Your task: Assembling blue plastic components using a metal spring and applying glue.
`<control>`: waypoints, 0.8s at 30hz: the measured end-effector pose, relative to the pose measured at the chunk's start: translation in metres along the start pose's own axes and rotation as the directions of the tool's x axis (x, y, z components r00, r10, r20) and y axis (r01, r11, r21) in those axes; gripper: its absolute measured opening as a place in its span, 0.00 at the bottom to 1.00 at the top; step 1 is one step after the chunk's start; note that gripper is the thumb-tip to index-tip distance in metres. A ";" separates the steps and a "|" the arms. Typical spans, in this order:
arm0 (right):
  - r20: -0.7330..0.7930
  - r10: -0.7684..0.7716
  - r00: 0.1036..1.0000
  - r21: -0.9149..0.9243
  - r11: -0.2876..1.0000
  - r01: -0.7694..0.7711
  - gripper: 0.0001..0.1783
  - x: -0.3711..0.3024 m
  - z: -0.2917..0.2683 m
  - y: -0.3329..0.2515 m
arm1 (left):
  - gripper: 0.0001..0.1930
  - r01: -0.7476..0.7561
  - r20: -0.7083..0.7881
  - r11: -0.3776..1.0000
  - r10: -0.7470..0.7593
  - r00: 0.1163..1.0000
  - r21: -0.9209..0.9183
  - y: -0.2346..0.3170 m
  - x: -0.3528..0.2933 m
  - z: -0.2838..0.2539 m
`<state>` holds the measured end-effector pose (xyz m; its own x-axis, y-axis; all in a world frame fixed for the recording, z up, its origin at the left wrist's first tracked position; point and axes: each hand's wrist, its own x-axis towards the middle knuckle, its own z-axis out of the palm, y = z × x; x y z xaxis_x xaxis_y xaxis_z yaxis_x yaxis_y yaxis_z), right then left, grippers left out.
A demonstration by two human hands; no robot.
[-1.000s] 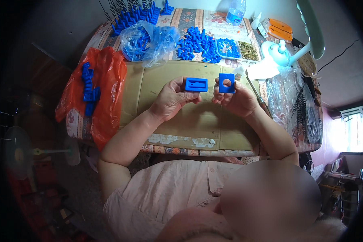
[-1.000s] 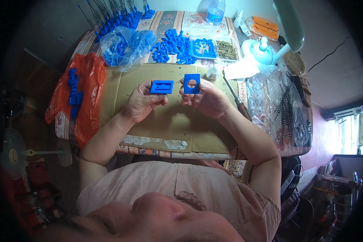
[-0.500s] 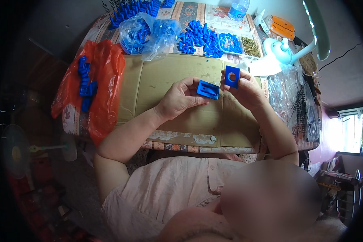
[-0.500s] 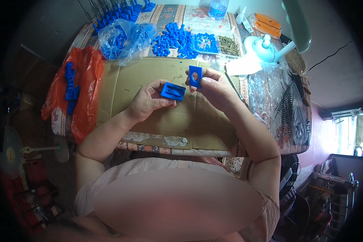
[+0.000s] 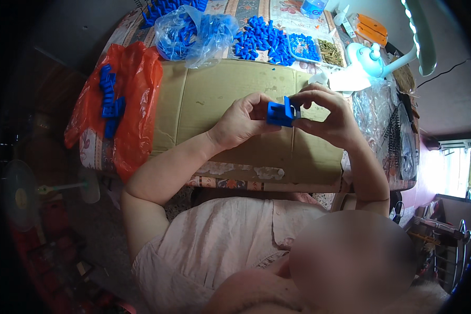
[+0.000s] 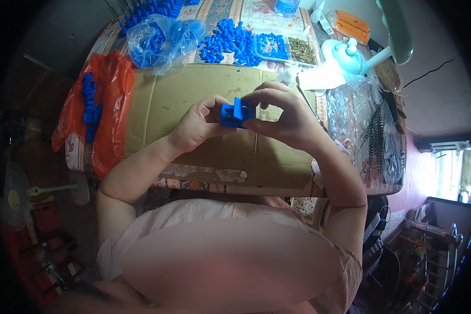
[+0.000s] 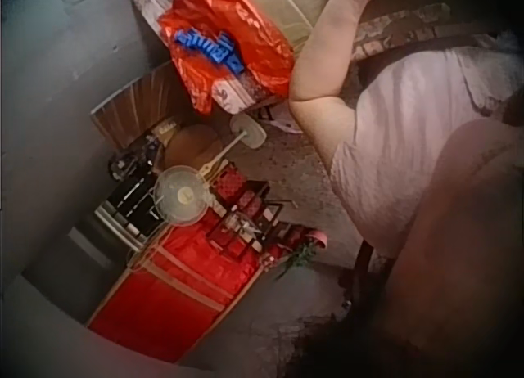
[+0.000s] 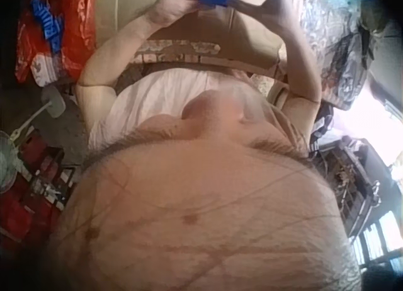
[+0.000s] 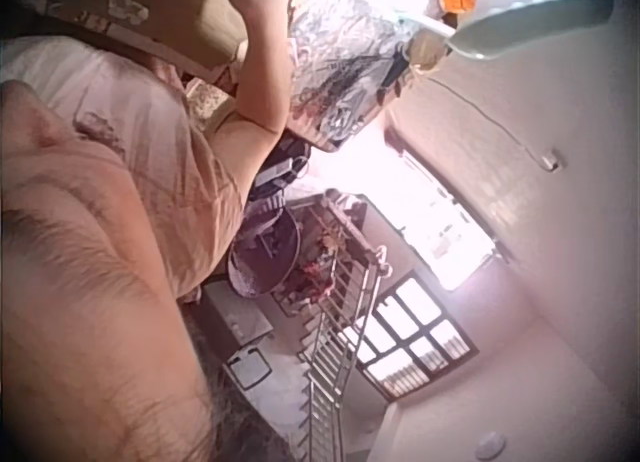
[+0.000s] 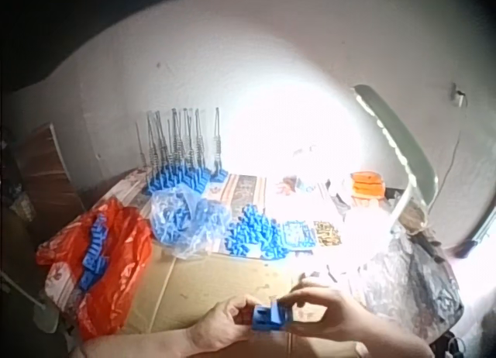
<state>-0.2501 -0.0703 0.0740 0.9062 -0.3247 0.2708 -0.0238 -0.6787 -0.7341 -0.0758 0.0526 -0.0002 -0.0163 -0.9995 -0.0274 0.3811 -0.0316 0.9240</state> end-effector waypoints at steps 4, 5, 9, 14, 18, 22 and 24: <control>-0.032 -0.147 0.989 -0.245 0.960 0.135 0.19 -0.001 0.001 -0.007 | 0.18 -0.004 0.014 1.000 0.004 1.000 -0.009 -0.001 0.002 0.002; -0.033 -0.146 0.989 -0.241 0.961 0.134 0.19 -0.001 0.000 -0.009 | 0.18 -0.002 0.016 1.000 0.001 1.000 0.024 -0.001 0.002 0.002; 0.020 -0.183 0.983 -0.388 0.904 0.177 0.18 0.003 0.003 -0.015 | 0.17 -0.020 0.019 1.000 0.020 1.000 -0.023 -0.006 0.001 0.000; 0.051 -0.175 0.983 -0.436 0.882 0.180 0.19 0.003 0.006 -0.010 | 0.16 -0.033 0.027 0.999 0.033 0.999 -0.003 -0.004 0.002 0.000; 0.064 -0.178 0.982 -0.442 0.877 0.187 0.19 0.003 0.006 -0.010 | 0.16 -0.024 0.031 0.999 0.023 0.999 0.028 -0.004 0.002 0.000; 0.083 -0.165 0.983 -0.433 0.882 0.185 0.18 0.004 0.006 -0.008 | 0.16 0.003 0.028 1.000 -0.003 1.000 -0.001 -0.003 0.003 0.000; 0.085 -0.168 0.982 -0.429 0.883 0.189 0.18 0.005 0.006 -0.007 | 0.17 -0.016 0.031 1.000 0.016 0.999 0.004 -0.004 0.003 0.000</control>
<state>-0.2428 -0.0639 0.0769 0.9299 -0.1484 0.3366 -0.0312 -0.9435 -0.3299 -0.0776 0.0495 -0.0034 -0.0391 -0.9992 -0.0004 0.3772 -0.0151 0.9260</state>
